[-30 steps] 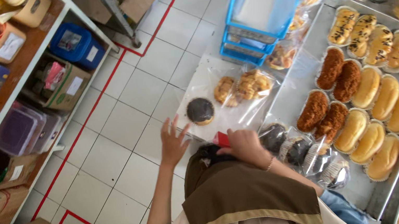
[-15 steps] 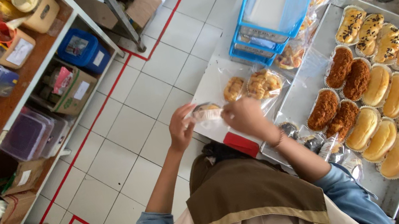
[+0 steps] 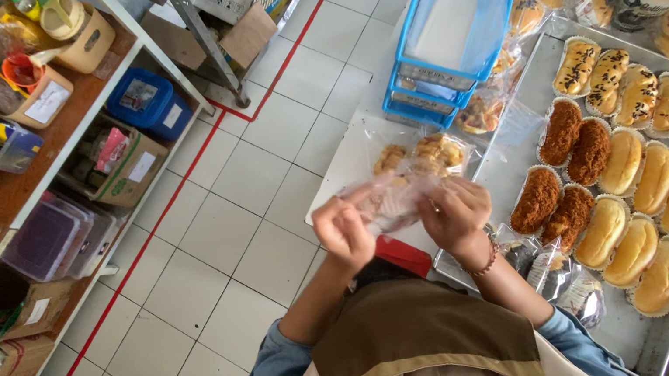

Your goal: The person packages various breads and pastries by placing them into individual plastic bags by hand.

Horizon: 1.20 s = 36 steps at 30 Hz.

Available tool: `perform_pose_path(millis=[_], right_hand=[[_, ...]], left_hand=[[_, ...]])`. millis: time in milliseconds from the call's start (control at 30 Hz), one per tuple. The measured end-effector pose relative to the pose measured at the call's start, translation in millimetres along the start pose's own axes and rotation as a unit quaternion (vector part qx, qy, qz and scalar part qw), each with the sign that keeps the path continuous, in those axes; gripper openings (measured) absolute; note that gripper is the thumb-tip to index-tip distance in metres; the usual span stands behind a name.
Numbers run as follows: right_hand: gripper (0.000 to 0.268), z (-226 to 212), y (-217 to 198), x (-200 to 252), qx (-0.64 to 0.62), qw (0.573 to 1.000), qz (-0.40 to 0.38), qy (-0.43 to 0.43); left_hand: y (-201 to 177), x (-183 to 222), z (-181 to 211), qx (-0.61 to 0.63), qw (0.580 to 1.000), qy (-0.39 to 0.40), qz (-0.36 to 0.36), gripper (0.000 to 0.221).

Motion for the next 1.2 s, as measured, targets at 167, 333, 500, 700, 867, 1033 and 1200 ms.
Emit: perform_pose_path(millis=[167, 333, 500, 700, 867, 1033, 1200], right_hand=[[0.017, 23, -14, 20, -0.127, 0.974, 0.187, 0.016], [0.02, 25, -26, 25, -0.158, 0.966, 0.129, 0.159], [0.021, 37, -22, 32, -0.213, 0.957, 0.09, 0.175], [0.023, 44, -49, 33, -0.095, 0.94, 0.242, 0.223], [0.019, -35, -45, -37, 0.075, 0.997, 0.023, 0.002], [0.029, -54, -59, -71, 0.128, 0.99, 0.007, -0.063], [0.021, -25, -38, -51, 0.204, 0.974, 0.042, -0.093]], left_hand=[[22, -19, 25, 0.191, 0.981, 0.006, -0.042, 0.047], [14, 7, -28, 0.261, 0.96, -0.097, 0.034, 0.024], [7, -8, -7, 0.271, 0.961, -0.057, 0.009, 0.029], [26, -33, 22, 0.132, 0.974, -0.185, -0.015, 0.024], [48, -49, 70, -0.018, 0.988, -0.13, -0.087, 0.023], [59, -57, 86, -0.078, 0.985, -0.11, -0.104, 0.035], [70, -48, 64, -0.117, 0.975, -0.142, -0.125, 0.042]])
Point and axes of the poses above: each hand's wrist, its own x-axis away from the middle knuckle, its own y-axis out of the palm, z = x × y, the point moved 9 cm from there along -x, towards the middle knuckle, and after that the axes turned 9 degrees about -z, right-handed, at the moved point
